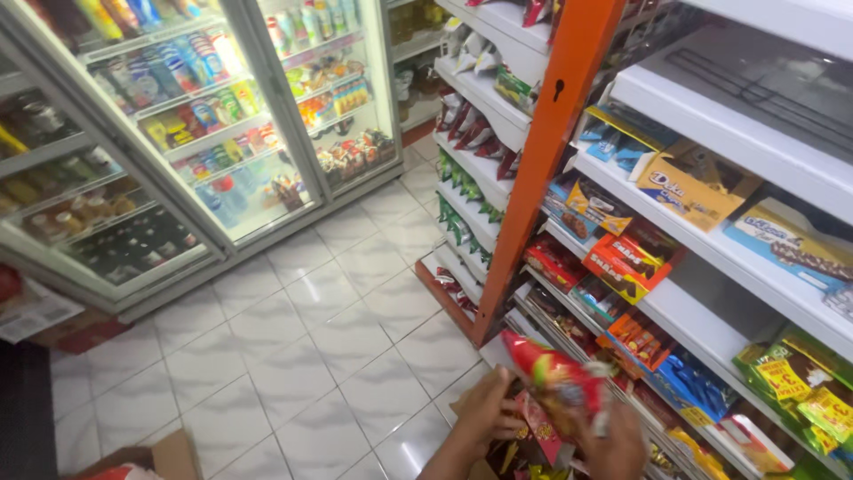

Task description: The person wipes down several bags of snacks with a cloth, handling them one at a time, and places them onto a store shelf.

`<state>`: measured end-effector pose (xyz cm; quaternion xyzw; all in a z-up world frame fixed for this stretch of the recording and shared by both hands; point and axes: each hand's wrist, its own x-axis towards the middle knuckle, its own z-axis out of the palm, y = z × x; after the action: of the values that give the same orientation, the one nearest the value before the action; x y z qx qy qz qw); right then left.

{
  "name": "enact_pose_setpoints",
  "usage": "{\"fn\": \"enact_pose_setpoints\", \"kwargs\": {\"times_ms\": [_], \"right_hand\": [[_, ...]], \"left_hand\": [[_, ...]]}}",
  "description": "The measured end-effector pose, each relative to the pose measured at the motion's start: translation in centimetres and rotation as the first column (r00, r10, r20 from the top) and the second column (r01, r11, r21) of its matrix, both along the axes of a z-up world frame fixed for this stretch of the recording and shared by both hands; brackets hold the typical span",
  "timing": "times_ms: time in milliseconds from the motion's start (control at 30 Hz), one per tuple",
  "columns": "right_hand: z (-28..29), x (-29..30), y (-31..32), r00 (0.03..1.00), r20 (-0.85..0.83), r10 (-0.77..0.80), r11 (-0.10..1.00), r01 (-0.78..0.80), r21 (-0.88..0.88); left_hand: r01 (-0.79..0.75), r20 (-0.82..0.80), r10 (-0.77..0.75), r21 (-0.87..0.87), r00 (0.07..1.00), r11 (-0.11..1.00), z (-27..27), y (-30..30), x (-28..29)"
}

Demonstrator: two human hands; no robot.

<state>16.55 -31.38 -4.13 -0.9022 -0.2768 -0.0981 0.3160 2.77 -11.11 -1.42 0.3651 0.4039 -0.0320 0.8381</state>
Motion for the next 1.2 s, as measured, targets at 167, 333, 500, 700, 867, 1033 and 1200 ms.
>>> {"fn": "enact_pose_setpoints", "kwargs": {"times_ms": [167,333,500,700,867,1033,1200], "right_hand": [[-0.7,-5.4,4.5,0.906,0.047,0.420,0.892,-0.403,-0.204],[1.2,-6.2,7.5,0.777,-0.387,0.496,0.736,-0.613,-0.287],[1.9,-4.2,9.2,0.693,-0.678,0.246,0.779,-0.557,-0.286],[1.3,-5.2,10.5,0.746,-0.597,0.295,0.950,-0.164,0.266],[0.4,-9.2,11.9,0.540,-0.840,0.064,0.862,0.393,0.318],[2.6,-8.5,9.9,0.631,-0.774,0.047,0.622,0.588,0.517],[6.0,-9.2,9.3,0.990,0.018,0.141,0.989,-0.141,0.034]], "left_hand": [[-0.013,0.156,0.042,-0.182,0.987,0.983,-5.0,3.6,0.7],[-0.170,0.088,0.188,-0.181,0.978,0.969,-11.6,4.4,-0.7],[-0.317,0.264,0.325,-0.075,0.908,0.946,-15.3,5.2,-2.5],[-0.158,0.367,0.250,-0.263,0.896,0.952,-5.9,7.2,-2.4],[0.043,0.476,-0.141,0.211,0.868,0.977,-2.0,7.2,-0.4],[0.001,0.482,-0.298,0.524,0.824,0.851,-2.0,5.9,0.1],[0.151,0.501,-0.536,0.620,0.680,0.770,-5.4,1.0,0.1]]}}
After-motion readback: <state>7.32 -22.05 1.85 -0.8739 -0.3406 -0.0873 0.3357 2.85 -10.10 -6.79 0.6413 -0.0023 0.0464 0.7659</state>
